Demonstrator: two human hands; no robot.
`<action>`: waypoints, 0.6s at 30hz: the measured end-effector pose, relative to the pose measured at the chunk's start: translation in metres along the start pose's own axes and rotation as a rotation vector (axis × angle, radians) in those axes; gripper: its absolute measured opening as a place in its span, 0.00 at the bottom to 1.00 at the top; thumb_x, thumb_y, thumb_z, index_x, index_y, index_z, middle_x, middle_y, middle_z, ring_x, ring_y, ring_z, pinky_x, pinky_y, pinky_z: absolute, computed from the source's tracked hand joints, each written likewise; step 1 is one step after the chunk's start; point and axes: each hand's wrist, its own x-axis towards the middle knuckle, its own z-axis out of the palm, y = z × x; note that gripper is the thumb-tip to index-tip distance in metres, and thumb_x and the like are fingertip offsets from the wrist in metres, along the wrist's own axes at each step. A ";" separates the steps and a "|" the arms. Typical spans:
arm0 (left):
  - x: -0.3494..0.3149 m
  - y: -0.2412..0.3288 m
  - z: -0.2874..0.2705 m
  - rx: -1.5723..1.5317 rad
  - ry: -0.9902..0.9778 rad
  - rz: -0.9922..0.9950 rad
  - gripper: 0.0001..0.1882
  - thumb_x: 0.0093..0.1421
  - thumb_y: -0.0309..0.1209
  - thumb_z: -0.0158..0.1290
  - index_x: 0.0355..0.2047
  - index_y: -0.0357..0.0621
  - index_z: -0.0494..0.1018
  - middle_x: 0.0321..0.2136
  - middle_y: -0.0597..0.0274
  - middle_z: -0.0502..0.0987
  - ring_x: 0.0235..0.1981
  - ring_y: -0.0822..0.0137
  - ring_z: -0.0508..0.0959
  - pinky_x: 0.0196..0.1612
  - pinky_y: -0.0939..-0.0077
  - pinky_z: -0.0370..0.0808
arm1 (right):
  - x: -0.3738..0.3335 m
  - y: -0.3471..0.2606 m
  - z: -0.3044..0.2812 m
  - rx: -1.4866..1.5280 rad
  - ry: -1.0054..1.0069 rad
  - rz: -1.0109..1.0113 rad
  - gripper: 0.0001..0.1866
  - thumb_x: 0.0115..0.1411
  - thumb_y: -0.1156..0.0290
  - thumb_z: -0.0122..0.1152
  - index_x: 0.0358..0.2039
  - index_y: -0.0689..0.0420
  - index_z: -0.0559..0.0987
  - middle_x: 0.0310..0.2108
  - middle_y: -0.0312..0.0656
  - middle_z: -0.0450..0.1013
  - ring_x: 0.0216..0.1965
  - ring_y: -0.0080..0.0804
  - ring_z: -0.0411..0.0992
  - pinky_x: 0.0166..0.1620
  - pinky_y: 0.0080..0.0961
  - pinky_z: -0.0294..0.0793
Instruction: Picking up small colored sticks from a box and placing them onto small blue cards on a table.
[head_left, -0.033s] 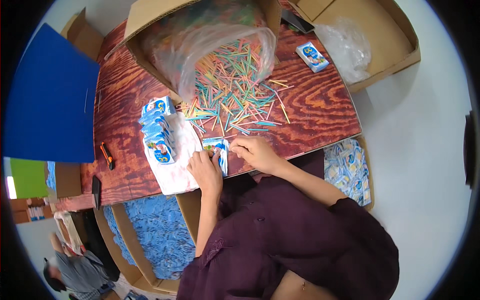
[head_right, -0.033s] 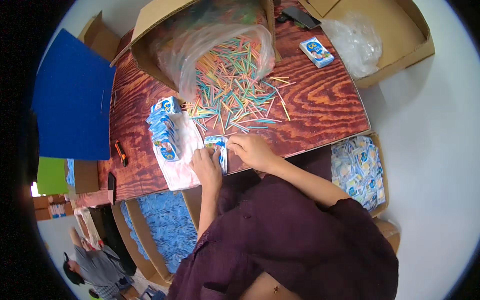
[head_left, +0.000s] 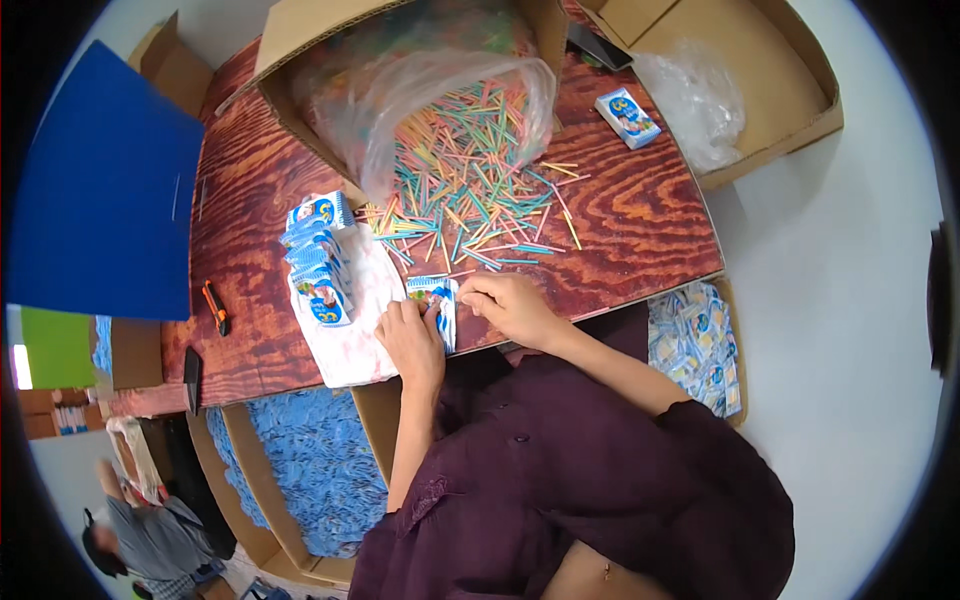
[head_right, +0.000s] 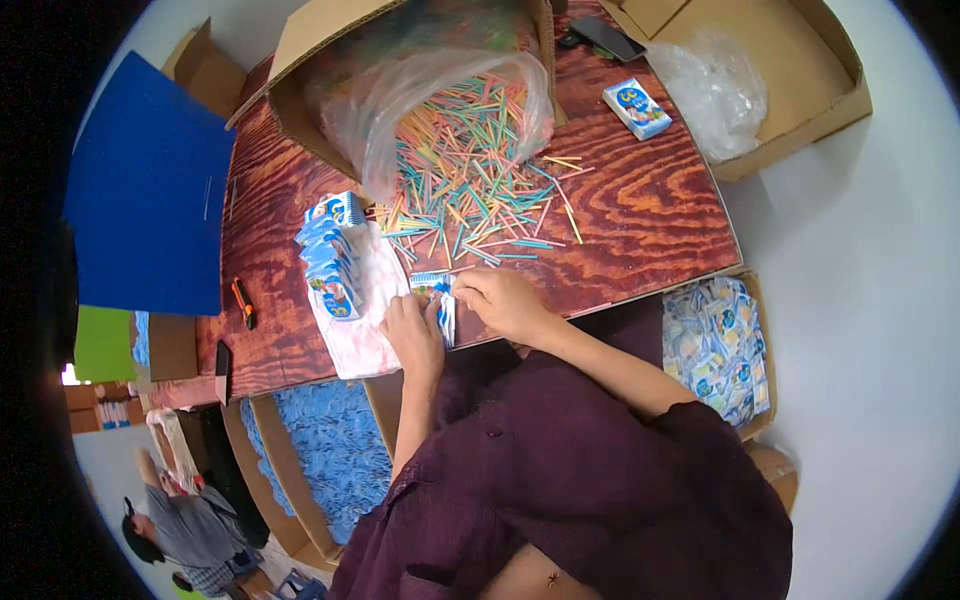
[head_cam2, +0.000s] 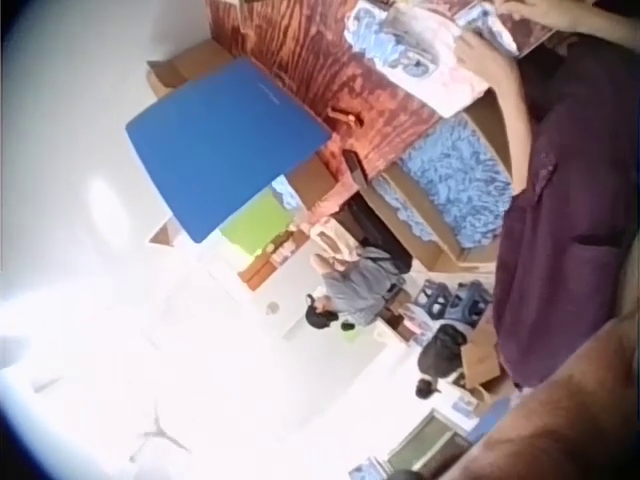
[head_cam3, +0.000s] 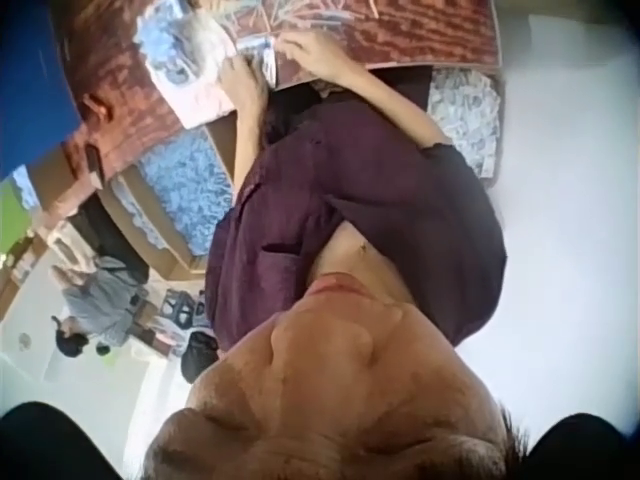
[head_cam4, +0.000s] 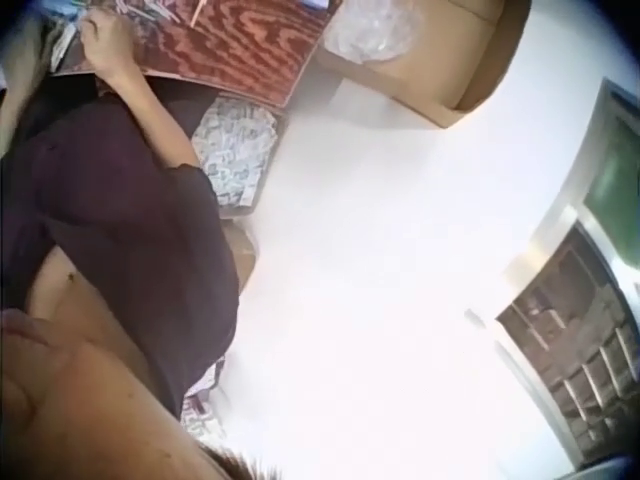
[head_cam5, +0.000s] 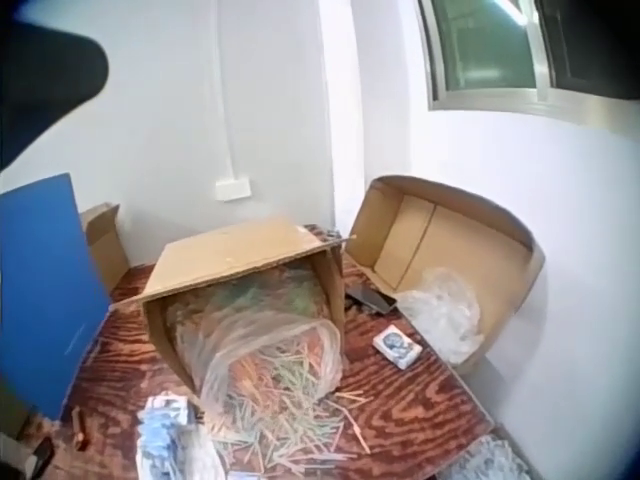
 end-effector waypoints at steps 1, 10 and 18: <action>0.002 -0.002 0.000 0.009 0.009 0.004 0.07 0.55 0.31 0.56 0.30 0.43 0.70 0.30 0.59 0.70 0.35 0.56 0.69 0.42 0.61 0.60 | 0.004 0.001 0.005 0.034 0.025 -0.002 0.08 0.61 0.70 0.54 0.33 0.62 0.77 0.23 0.41 0.73 0.24 0.29 0.72 0.30 0.27 0.69; -0.003 0.013 -0.022 -0.073 0.354 0.187 0.08 0.47 0.24 0.62 0.28 0.44 0.74 0.39 0.56 0.73 0.41 0.54 0.70 0.45 0.61 0.64 | 0.025 0.005 0.013 0.175 -0.111 0.137 0.11 0.60 0.67 0.57 0.36 0.63 0.78 0.29 0.40 0.74 0.31 0.24 0.70 0.36 0.23 0.68; 0.002 0.029 -0.027 -0.851 0.244 -0.310 0.07 0.53 0.20 0.58 0.33 0.35 0.73 0.32 0.59 0.72 0.27 0.74 0.70 0.32 0.80 0.68 | 0.032 0.005 0.025 0.520 0.056 0.082 0.06 0.54 0.74 0.61 0.26 0.64 0.76 0.19 0.39 0.69 0.25 0.19 0.67 0.30 0.22 0.66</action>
